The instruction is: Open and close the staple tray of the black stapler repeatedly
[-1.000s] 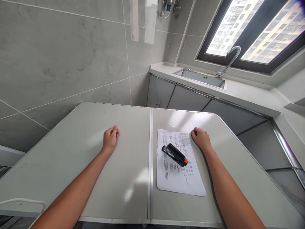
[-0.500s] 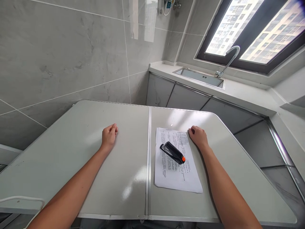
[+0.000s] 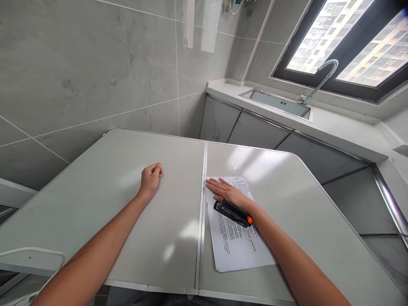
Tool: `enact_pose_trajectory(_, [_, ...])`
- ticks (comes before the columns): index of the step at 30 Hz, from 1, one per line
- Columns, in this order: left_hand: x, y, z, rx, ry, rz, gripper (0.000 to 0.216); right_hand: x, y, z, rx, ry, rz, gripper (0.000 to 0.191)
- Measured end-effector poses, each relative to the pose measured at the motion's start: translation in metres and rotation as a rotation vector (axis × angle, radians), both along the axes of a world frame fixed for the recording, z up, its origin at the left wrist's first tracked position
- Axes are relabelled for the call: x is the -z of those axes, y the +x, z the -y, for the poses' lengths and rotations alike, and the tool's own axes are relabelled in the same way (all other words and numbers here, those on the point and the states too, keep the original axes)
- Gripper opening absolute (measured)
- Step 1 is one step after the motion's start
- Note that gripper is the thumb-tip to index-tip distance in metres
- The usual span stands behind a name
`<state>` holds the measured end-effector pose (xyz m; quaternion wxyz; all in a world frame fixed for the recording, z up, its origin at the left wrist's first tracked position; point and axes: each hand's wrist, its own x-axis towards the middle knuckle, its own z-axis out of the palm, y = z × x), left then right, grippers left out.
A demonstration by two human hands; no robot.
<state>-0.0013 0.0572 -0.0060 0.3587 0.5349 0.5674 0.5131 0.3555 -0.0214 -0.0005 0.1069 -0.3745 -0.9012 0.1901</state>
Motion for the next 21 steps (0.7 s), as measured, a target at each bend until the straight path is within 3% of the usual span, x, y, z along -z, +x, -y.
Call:
enact_pose_trajectory(6, [0.0, 0.0, 0.001, -0.008, 0.009, -0.004, 0.041, -0.006, -0.024, 0.008, -0.135, -0.002, 0.018, 0.057])
enact_pose_trajectory(11, [0.001, -0.001, -0.001, -0.017, 0.016, -0.011, 0.041, -0.005, -0.046, 0.01, -0.106, 0.013, 0.035, 0.059])
enact_pose_trajectory(21, [-0.001, 0.0, 0.002, 0.0, 0.026, 0.005, 0.041, -0.008, -0.052, 0.019, -0.125, -0.005, 0.054, 0.061])
